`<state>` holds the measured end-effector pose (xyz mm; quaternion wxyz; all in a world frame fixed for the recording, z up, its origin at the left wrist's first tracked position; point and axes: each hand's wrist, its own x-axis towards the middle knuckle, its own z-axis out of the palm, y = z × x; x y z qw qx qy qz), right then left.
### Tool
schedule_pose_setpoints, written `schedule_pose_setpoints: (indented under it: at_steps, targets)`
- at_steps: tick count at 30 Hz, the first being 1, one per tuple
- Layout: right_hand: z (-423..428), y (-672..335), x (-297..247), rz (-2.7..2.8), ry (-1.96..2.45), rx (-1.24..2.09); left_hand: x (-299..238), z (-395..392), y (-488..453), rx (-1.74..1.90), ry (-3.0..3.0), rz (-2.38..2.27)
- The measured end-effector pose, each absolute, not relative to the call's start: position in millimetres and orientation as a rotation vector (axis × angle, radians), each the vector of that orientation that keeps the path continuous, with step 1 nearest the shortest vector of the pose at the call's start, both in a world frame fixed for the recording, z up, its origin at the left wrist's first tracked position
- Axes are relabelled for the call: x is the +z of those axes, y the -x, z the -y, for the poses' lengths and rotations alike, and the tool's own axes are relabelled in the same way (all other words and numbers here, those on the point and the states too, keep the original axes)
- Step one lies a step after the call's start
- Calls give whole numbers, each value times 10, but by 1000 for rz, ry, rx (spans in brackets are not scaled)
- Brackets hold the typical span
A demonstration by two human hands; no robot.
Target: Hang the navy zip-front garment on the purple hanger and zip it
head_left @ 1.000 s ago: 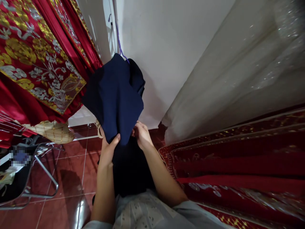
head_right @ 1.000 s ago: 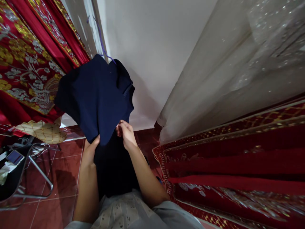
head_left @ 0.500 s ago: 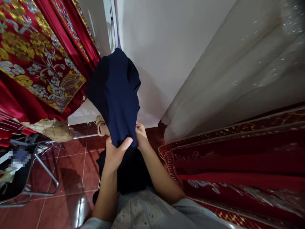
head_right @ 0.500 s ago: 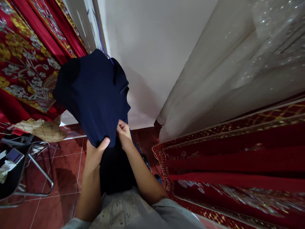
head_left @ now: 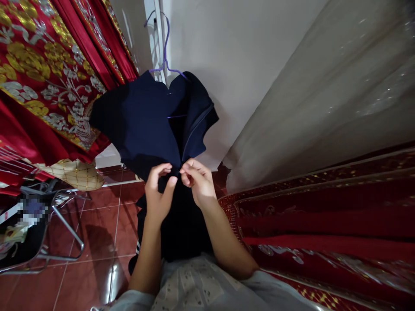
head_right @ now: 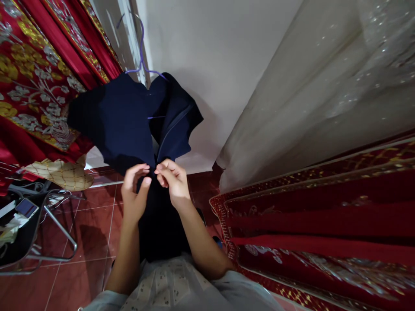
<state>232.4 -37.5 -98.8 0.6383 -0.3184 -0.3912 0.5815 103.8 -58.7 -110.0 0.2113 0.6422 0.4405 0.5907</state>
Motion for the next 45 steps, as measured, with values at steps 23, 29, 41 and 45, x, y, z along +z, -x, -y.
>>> schedule_pose_setpoints:
  at_steps: [23,29,41,45]
  targets:
    - [-1109,-2704,-157,1695,705,388,-1120,534,-1252,1474,-1809,-1241]
    - [-1280,-2577,317,1639,704,318,-1283,475,-1403,1377,-1924,-1197]
    - [-762,-2553,331,1205,570,1061,273,-531,-1073,1631,-2238,-957]
    - [-767,-2557,214,1307,630,778,365,-760,-1199,1592,-2407,-974]
